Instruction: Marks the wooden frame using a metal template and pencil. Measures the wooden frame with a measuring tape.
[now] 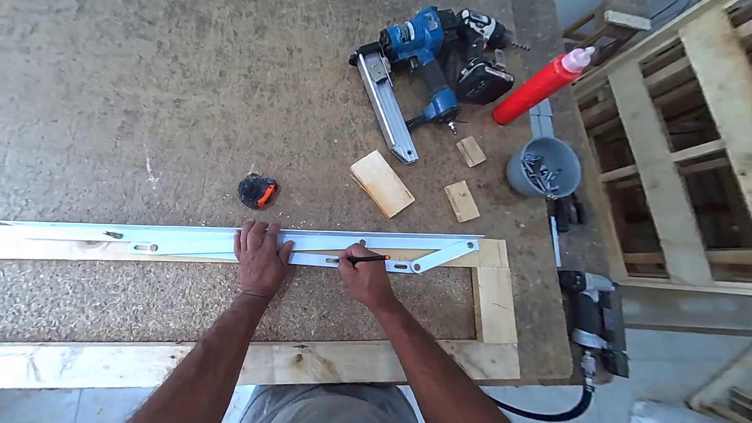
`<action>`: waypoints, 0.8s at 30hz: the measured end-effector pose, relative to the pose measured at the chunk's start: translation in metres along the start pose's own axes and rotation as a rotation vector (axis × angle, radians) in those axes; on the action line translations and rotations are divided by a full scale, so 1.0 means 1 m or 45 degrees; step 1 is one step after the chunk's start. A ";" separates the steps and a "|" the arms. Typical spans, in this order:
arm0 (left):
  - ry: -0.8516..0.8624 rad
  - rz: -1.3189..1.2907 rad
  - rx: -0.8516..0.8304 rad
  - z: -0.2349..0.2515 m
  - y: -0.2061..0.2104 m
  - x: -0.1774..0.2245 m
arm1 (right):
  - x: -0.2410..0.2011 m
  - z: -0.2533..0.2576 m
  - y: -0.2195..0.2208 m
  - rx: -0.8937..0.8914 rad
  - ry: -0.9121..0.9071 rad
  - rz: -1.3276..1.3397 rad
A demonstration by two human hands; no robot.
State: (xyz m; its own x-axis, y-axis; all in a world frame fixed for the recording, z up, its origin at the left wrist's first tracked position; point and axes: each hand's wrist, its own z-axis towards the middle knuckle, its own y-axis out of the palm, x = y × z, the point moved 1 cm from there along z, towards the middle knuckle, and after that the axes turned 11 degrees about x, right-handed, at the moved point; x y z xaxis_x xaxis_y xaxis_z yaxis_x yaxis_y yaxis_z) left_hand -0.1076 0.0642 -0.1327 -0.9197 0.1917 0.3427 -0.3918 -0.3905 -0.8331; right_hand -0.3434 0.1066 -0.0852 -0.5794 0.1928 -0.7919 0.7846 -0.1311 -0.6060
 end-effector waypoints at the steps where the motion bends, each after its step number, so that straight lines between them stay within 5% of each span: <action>1: 0.003 0.000 0.000 0.000 0.000 0.000 | 0.000 0.000 0.001 0.014 -0.010 0.004; 10: -0.045 -0.056 -0.043 0.002 0.000 -0.002 | 0.003 0.002 -0.002 -0.033 -0.029 -0.001; 14: -0.216 -0.415 -0.079 0.016 -0.045 -0.010 | -0.002 0.003 -0.008 0.070 0.002 0.188; 19: -0.221 -0.284 0.114 0.027 -0.115 -0.080 | -0.052 -0.003 0.008 0.074 -0.077 0.287; 24: -0.034 -0.190 0.006 0.009 -0.131 -0.171 | -0.108 -0.027 0.094 0.033 -0.160 0.251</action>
State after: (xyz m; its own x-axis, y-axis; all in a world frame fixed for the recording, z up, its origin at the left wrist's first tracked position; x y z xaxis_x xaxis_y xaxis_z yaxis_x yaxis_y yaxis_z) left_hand 0.1003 0.0743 -0.0780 -0.8517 0.2241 0.4737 -0.5240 -0.3639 -0.7701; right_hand -0.2007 0.1000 -0.0547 -0.4395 0.0384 -0.8974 0.8805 -0.1793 -0.4388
